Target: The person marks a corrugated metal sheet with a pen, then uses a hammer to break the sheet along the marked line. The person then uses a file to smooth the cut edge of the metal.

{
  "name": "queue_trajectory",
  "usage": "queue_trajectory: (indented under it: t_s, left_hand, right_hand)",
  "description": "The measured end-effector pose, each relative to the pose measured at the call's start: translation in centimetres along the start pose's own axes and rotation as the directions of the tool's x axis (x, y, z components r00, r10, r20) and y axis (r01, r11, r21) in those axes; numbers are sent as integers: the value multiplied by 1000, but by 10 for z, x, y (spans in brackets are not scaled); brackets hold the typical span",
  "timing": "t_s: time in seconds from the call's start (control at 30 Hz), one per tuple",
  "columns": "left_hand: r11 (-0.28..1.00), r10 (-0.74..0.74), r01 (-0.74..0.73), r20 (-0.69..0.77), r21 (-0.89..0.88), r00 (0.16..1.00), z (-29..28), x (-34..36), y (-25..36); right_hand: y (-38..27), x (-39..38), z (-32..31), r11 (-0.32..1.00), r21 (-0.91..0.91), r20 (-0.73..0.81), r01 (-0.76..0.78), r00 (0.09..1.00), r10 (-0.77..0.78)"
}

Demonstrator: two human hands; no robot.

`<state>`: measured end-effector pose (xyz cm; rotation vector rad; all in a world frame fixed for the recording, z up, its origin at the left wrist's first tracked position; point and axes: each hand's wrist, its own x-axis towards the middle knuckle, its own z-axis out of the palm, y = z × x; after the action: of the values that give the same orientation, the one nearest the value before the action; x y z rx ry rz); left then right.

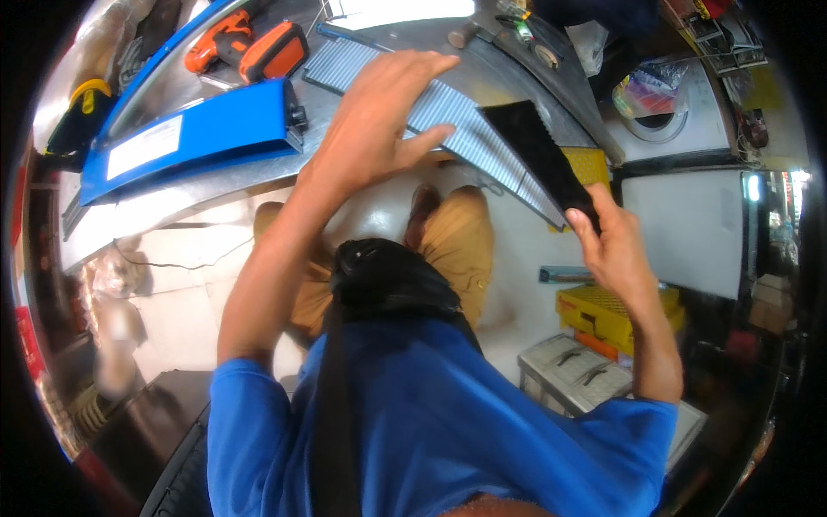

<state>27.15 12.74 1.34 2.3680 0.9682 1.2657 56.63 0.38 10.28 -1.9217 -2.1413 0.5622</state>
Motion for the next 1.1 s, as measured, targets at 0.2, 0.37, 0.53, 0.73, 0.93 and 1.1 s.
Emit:
queue_trajectory:
  t_s: [0.2, 0.37, 0.53, 0.73, 0.93, 1.1]
  left_hand:
    - [957, 9, 28, 127, -290, 992, 6, 10, -7]
    - [912, 62, 80, 327, -401, 943, 19, 26, -21]
    - [909, 106, 43, 330, -415, 938, 22, 25, -29]
    - [899, 105, 47, 319, -435, 942, 21, 22, -32]
    - [898, 78, 75, 326, -433, 942, 19, 20, -32]
    - [899, 86, 61, 312, -433, 946, 20, 20, -32]
  right_hand:
    - [-16, 16, -29, 928, -361, 163, 95, 986, -38]
    - [-29, 29, -49, 877, -445, 229, 182, 970, -85]
    - [-35, 35, -59, 840, -493, 282, 228, 955, -93]
    - [-44, 43, -59, 837, -506, 303, 210, 951, -55]
    - [-48, 46, -57, 841, -503, 305, 200, 951, -44]
    - [-54, 47, -58, 828, -536, 312, 166, 950, 11]
